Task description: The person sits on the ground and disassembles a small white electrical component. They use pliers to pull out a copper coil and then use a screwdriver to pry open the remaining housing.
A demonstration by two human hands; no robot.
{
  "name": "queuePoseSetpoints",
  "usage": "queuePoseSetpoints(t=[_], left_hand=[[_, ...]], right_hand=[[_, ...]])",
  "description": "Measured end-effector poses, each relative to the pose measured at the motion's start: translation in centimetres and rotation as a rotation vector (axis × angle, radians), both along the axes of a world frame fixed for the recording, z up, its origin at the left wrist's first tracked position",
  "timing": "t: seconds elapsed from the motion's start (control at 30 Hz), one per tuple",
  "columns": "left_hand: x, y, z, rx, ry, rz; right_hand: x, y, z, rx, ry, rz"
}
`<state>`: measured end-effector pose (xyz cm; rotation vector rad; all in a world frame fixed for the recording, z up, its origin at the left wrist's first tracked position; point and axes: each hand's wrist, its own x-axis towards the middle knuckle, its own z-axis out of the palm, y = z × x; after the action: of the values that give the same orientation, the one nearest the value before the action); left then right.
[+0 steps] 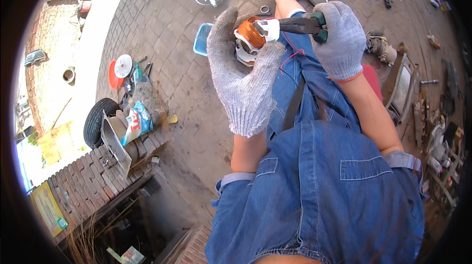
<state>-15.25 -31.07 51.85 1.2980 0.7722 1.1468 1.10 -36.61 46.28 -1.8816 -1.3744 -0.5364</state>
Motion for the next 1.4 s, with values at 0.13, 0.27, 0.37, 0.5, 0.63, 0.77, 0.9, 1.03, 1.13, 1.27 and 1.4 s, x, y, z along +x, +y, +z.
queuePoseSetpoints(t=[0.13, 0.27, 0.37, 0.5, 0.63, 0.77, 0.9, 1.03, 1.13, 1.27, 1.4], left_hand=[[0.1, -0.2, 1.3, -0.214, -0.045, -0.125], [0.0, -1.3, 0.6, -0.109, -0.147, -0.022], [0.1, -1.0, 1.1, -0.044, -0.095, 0.009], [0.3, -0.3, 0.2, 0.001, -0.02, 0.084], [-0.8, 0.9, -1.2, 0.169, 0.118, 0.037], [-1.2, -0.1, 0.0, -0.152, -0.132, -0.068], [-2.9, 0.8, -1.7, -0.133, -0.182, -0.339], [-3.8, 1.4, -3.1, -0.491, -0.623, -0.682], [-4.0, 1.5, -4.1, -0.617, -0.704, -0.74], [-3.8, 1.5, -4.2, -0.729, -0.717, -0.701], [-2.6, 0.6, -3.4, -0.673, -0.716, -0.649]], right_hand=[[0.2, 0.1, 0.7, 0.094, -0.066, -0.006], [-1.2, -0.5, 2.5, 0.131, -0.001, 0.121], [-2.1, -1.3, 1.7, 0.09, 0.175, 0.275], [-3.9, -2.6, 1.3, -0.082, 0.549, 0.381], [-4.8, -3.5, 1.9, -0.252, 0.776, 0.46], [-4.3, -4.3, 3.2, -0.444, 0.824, 0.585], [-3.8, -4.9, 4.1, -0.573, 1.024, 0.726], [-3.3, -5.5, 4.5, -0.752, 1.21, 0.825], [-2.6, -5.8, 4.4, -0.849, 1.299, 0.946], [-2.5, -6.2, 3.0, -0.945, 1.479, 1.076], [-2.5, -6.3, 3.2, -1.0, 1.725, 1.22]])
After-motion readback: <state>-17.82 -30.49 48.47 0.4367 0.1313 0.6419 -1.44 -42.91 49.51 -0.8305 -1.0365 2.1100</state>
